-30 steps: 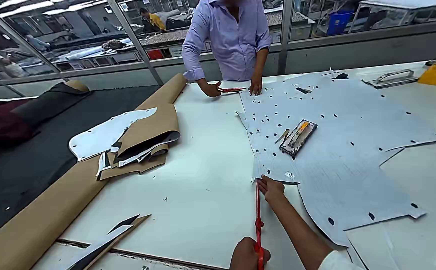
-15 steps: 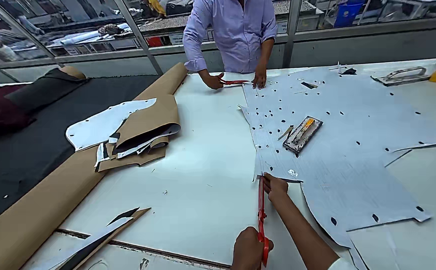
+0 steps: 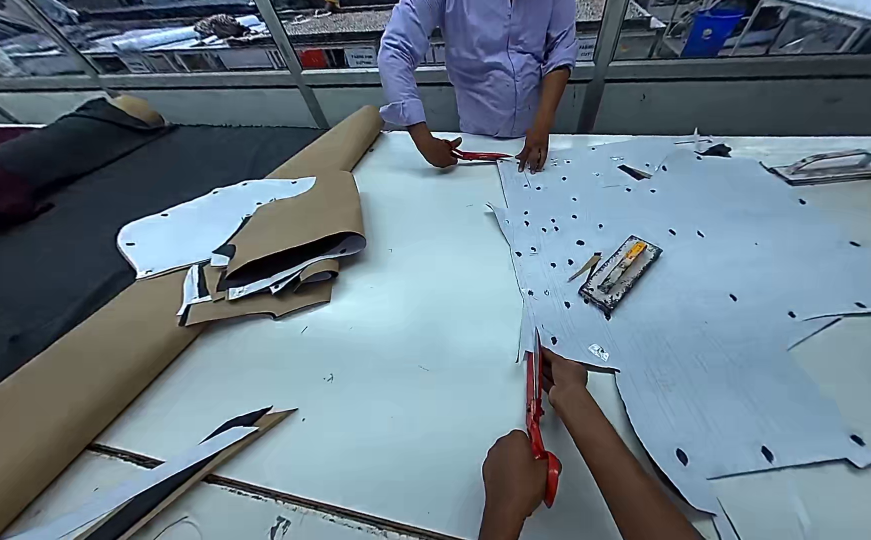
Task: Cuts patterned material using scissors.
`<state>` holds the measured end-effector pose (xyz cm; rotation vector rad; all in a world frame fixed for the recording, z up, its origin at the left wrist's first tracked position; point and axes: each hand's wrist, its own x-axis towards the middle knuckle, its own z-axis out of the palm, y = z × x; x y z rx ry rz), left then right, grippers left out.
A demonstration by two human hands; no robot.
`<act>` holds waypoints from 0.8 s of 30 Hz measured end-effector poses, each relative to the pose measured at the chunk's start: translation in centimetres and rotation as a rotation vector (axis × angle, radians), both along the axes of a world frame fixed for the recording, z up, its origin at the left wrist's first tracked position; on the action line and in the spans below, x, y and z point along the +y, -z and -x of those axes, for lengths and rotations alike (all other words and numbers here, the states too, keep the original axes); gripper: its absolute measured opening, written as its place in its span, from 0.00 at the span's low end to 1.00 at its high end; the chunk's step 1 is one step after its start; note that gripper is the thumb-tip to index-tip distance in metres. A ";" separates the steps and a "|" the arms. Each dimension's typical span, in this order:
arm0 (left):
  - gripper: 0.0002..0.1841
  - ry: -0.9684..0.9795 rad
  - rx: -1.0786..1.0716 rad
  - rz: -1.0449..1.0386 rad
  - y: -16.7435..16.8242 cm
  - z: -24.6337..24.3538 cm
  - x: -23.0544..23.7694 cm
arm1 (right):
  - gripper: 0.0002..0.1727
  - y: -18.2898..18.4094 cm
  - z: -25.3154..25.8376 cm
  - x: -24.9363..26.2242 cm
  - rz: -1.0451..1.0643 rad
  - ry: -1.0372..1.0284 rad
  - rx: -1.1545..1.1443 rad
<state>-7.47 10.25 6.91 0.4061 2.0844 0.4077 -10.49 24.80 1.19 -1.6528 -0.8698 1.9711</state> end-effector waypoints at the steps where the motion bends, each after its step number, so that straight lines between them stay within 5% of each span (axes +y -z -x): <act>1: 0.19 0.006 0.005 0.002 -0.1 0.0 0.1 | 0.14 0.0 0.0 0.0 -0.005 0.001 -0.002; 24: 0.16 -0.038 0.012 -0.020 0.4 -0.7 0.5 | 0.15 0.6 -0.1 -0.2 -0.101 -0.040 -0.071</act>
